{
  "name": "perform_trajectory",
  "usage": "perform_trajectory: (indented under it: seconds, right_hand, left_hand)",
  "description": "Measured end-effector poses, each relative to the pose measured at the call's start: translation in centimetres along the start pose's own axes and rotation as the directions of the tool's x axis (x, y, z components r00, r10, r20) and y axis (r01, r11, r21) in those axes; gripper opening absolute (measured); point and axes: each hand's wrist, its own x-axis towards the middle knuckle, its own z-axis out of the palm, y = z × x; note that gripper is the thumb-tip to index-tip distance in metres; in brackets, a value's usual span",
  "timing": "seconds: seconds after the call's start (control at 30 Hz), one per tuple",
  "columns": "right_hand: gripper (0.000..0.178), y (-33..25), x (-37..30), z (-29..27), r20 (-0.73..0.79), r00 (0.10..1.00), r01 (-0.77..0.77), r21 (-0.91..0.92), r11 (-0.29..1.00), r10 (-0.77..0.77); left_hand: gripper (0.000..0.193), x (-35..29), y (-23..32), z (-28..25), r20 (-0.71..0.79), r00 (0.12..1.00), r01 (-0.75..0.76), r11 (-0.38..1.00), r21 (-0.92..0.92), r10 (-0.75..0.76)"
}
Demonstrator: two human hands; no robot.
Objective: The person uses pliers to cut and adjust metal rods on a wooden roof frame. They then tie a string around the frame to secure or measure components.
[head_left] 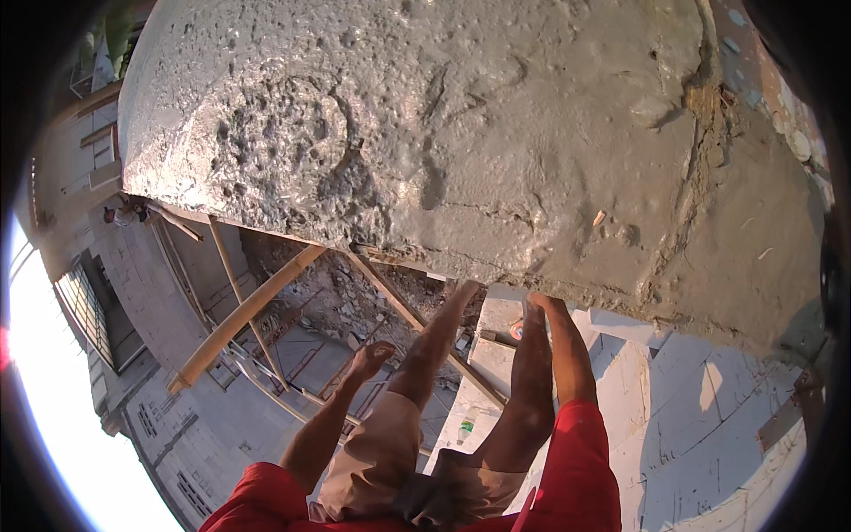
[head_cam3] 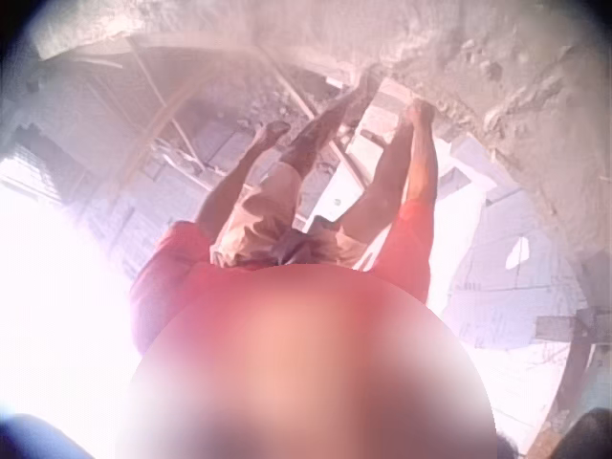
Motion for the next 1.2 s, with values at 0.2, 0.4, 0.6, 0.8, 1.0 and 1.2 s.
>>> perform_trajectory:
  seconds: [0.2, 0.4, 0.6, 0.8, 1.0, 1.2]
  right_hand:
    - [0.029, 0.5, 0.7, -0.9, 0.107, 0.994, -0.027, 0.016, 0.999, 0.025]
    - [0.03, 1.0, -2.0, -3.6, 0.176, 0.976, 0.119, 0.057, 0.991, -0.127]
    - [0.037, 0.5, -11.1, -11.8, 0.013, 1.0, 0.0, 0.115, 0.993, -0.001]
    - [0.027, 1.4, -20.5, -17.3, 0.137, 0.983, -0.154, 0.285, 0.946, 0.119]
    - [0.019, 2.9, -20.8, -16.9, 0.09, 0.94, -0.318, 0.582, 0.748, 0.33]
    - [0.018, -0.9, -21.7, -16.0, -0.033, 0.969, -0.165, 0.648, 0.743, 0.244]
  left_hand:
    - [0.04, 1.6, 7.0, -1.2, -0.114, 0.98, -0.176, 0.975, -0.133, 0.161]
    - [0.038, 2.2, 12.2, -1.1, -0.112, 0.946, -0.321, 0.926, -0.198, 0.304]
    - [0.042, -0.4, 15.0, 0.9, -0.078, 0.952, -0.307, 0.913, -0.268, 0.297]
    - [0.044, -5.5, 20.6, 0.7, -0.146, 0.916, -0.396, 0.9, -0.181, 0.373]
    - [0.031, -3.8, 22.3, -0.1, -0.096, 0.895, -0.438, 0.814, -0.382, 0.437]
    - [0.031, -2.4, 21.9, -0.2, -0.001, 0.896, -0.421, 0.847, -0.325, 0.445]
